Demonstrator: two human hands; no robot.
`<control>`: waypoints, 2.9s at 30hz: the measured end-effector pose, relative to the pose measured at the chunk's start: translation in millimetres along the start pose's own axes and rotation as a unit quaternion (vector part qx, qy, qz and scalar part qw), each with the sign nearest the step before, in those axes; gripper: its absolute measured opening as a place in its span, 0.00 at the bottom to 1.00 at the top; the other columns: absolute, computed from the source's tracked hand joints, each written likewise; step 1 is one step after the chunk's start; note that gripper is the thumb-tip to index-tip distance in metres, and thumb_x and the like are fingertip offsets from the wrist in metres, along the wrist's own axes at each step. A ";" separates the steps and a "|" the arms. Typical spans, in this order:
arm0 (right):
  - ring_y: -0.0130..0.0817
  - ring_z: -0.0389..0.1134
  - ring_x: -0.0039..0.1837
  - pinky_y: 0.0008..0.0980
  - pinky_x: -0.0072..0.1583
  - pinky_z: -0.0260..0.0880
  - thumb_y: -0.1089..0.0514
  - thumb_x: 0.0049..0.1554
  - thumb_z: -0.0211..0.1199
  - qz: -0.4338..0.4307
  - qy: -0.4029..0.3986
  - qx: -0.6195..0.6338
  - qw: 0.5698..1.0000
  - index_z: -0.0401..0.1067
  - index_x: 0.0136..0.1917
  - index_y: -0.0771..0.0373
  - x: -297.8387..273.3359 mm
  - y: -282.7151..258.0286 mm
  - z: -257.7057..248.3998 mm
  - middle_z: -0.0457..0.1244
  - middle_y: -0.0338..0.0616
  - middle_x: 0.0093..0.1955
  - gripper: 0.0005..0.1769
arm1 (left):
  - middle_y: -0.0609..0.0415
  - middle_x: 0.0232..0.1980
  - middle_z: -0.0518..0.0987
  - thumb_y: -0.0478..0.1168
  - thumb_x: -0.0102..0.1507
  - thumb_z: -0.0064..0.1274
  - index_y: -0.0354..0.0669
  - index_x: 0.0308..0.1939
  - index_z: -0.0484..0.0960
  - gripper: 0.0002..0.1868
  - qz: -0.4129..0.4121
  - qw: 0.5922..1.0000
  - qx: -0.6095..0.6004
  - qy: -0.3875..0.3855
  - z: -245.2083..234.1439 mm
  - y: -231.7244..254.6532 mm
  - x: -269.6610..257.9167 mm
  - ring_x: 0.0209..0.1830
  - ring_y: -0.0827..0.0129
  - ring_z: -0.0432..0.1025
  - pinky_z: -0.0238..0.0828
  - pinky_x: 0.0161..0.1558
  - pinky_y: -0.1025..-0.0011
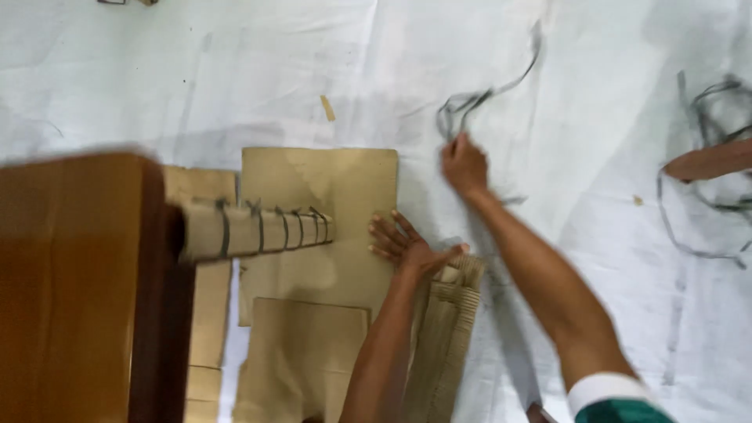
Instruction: The person wraps the legs of a wooden chair with corrugated cardboard, securing it with black plastic ties by hand.
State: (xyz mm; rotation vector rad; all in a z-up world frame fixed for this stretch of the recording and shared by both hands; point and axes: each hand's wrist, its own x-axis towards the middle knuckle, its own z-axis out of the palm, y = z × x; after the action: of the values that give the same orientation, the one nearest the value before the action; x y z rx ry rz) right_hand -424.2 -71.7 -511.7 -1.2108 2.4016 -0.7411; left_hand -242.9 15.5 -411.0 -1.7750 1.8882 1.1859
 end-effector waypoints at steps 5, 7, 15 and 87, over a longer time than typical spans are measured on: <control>0.72 0.71 0.49 0.68 0.50 0.71 0.47 0.61 0.48 -0.016 -0.016 -0.024 0.999 0.63 0.50 0.61 -54.6 -12.6 15.0 0.67 0.64 0.44 0.15 | 0.42 0.83 0.44 0.74 0.55 0.50 0.45 0.78 0.55 0.57 0.048 0.971 -0.061 0.227 81.3 -54.6 -32.0 0.84 0.45 0.37 0.34 0.76 0.37; 0.73 0.71 0.50 0.68 0.51 0.71 0.49 0.60 0.48 -0.013 -0.027 -0.010 0.999 0.63 0.51 0.61 -97.6 -23.6 12.8 0.67 0.65 0.45 0.14 | 0.46 0.82 0.53 0.71 0.59 0.48 0.45 0.74 0.65 0.48 0.024 0.959 -0.113 0.259 108.6 -64.7 -88.7 0.83 0.52 0.45 0.38 0.75 0.38; 0.57 0.68 0.38 0.55 0.42 0.69 0.56 0.69 0.40 -0.059 -0.077 0.017 0.995 0.58 0.56 0.70 -241.2 -96.4 -78.0 0.66 0.60 0.39 0.13 | 0.32 0.74 0.62 0.40 0.67 0.48 0.29 0.73 0.56 0.34 0.325 0.868 -0.318 0.201 93.1 -119.3 -335.0 0.72 0.40 0.60 0.57 0.69 0.52; 0.69 0.73 0.53 0.62 0.51 0.73 0.53 0.65 0.53 0.116 0.060 -0.136 0.982 0.62 0.58 0.58 -472.8 27.3 -126.1 0.68 0.63 0.46 0.11 | 0.51 0.53 0.81 0.53 0.67 0.47 0.51 0.58 0.74 0.19 0.236 0.878 0.386 -0.156 7.7 -580.4 -387.6 0.57 0.54 0.77 0.72 0.58 0.55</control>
State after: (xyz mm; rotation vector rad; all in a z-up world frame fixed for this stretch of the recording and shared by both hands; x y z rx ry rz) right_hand -235.9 364.6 -392.2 -0.9781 2.7541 -0.4359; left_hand 369.8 345.0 -354.6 -0.6831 2.1983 0.6135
